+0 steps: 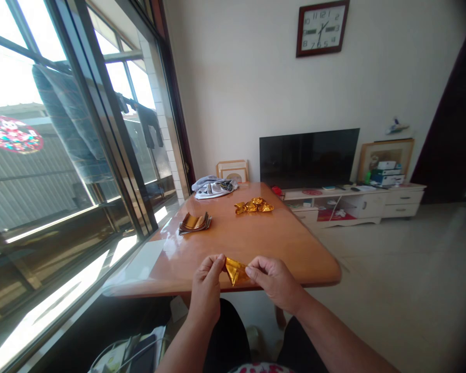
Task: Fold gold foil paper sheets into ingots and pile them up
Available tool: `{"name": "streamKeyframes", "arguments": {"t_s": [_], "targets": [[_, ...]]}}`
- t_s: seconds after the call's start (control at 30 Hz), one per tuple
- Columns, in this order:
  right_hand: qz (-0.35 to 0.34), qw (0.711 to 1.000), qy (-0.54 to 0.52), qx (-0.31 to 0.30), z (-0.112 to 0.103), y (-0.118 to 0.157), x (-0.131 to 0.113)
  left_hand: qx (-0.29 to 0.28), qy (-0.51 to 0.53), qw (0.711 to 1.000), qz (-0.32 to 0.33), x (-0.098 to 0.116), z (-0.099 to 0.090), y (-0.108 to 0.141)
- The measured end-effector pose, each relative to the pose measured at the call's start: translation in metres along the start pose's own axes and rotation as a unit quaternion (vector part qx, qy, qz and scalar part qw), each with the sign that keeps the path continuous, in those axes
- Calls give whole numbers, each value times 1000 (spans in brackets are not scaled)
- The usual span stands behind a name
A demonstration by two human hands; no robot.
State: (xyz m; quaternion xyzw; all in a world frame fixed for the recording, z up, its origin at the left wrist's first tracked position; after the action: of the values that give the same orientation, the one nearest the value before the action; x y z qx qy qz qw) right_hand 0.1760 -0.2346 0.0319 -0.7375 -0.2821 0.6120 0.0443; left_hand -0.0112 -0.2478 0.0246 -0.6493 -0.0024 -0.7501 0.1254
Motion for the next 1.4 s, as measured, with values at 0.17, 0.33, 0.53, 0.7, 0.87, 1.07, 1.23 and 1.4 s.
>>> {"name": "streamKeyframes", "arguments": {"t_s": [0.17, 0.33, 0.53, 0.7, 0.87, 1.07, 1.23, 1.4], "targets": [[6, 999, 30, -8, -3, -2, 0, -9, -91, 996, -8, -2, -9, -6], [6, 996, 89, -11, -5, -2, 6, 91, -245, 960, 101, 3, -14, -4], [-24, 988, 148, -35, -3, -2, 1, -116, -363, 907, 181, 18, 7, 11], [-36, 984, 176, -20, -4, -1, -2, -172, -355, 911, 121, 18, 15, 12], [15, 995, 97, 8, -8, -1, -2, -127, -255, 956, 63, 10, 12, 8], [12, 998, 62, 12, -10, -1, 1, -134, -198, 971, 10, 5, 12, 8], [9, 998, 61, -2, -8, 1, 2, -136, -157, 978, 18, 11, 15, 12], [20, 999, 25, -23, -8, 1, 5, -191, -74, 976, -71, 14, 19, 14]]}}
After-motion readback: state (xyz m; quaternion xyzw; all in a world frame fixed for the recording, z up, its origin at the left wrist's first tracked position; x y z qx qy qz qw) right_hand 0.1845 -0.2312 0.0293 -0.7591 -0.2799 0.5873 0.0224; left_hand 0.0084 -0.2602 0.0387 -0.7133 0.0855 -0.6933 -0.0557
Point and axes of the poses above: each hand's wrist, its own y-axis away from the middle knuckle, its own z-axis out of the palm, x = y × z, the point moved 1 cm from there along -y, towards the middle knuckle, and after that the axes turned 6 degrees about -z, right-handed, at the moved point
